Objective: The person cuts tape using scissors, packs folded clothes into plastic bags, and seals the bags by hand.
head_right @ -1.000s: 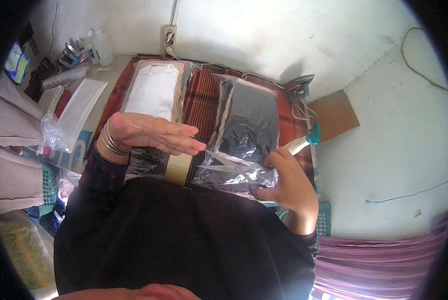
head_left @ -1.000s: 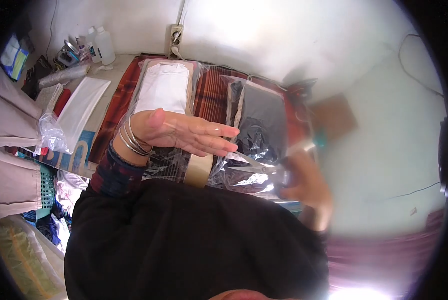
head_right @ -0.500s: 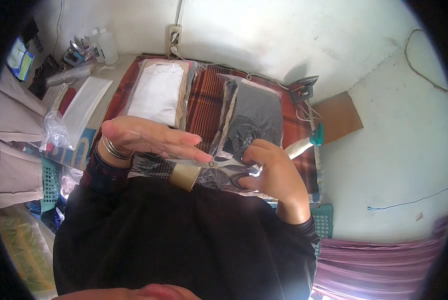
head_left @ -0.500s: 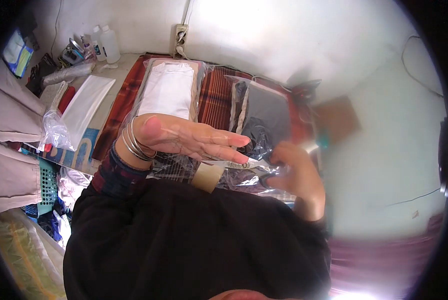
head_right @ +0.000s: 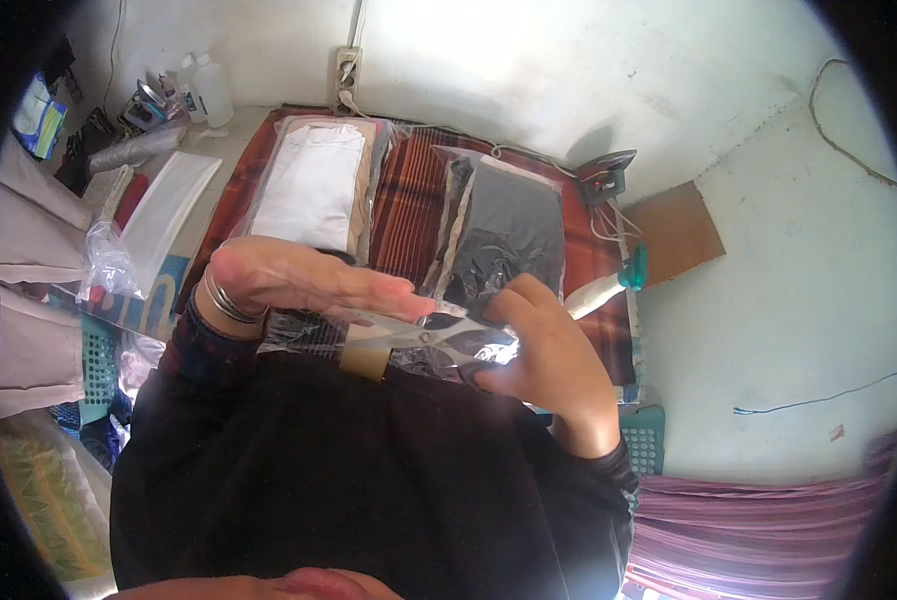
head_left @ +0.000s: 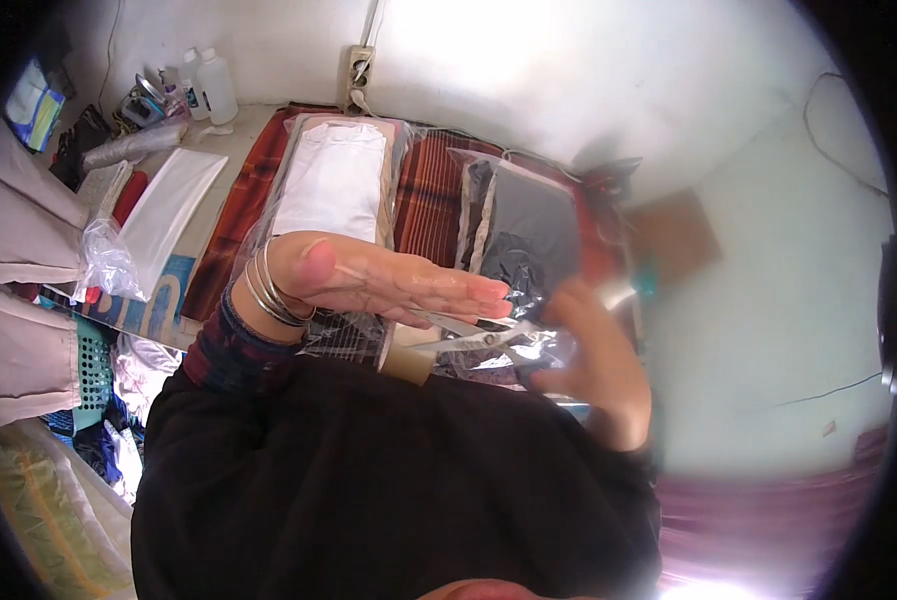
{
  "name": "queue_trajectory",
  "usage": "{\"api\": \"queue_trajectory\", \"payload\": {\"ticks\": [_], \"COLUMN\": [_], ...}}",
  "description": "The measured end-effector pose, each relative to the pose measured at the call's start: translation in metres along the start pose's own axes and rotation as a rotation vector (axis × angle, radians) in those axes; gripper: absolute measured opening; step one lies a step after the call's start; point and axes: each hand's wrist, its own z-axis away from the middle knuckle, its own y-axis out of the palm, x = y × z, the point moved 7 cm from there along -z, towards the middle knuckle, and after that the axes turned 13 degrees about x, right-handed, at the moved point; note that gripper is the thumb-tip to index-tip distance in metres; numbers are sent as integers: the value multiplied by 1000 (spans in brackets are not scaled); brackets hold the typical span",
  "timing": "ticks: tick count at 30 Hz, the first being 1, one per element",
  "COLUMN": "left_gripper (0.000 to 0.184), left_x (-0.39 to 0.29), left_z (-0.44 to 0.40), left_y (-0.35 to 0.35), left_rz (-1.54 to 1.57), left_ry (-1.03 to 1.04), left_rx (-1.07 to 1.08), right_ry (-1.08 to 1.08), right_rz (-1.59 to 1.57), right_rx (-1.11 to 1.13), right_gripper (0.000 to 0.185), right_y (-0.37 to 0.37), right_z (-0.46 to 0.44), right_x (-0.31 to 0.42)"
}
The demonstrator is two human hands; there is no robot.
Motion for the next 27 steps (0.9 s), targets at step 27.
{"api": "queue_trajectory", "payload": {"ticks": [27], "left_gripper": [125], "left_x": [-26], "left_z": [-22], "left_y": [2], "left_rz": [32], "left_ry": [290], "left_rx": [232], "right_ry": [-68], "right_rz": [21], "right_rx": [-26], "right_gripper": [48], "right_y": [-4], "right_z": [2], "right_x": [-8]}}
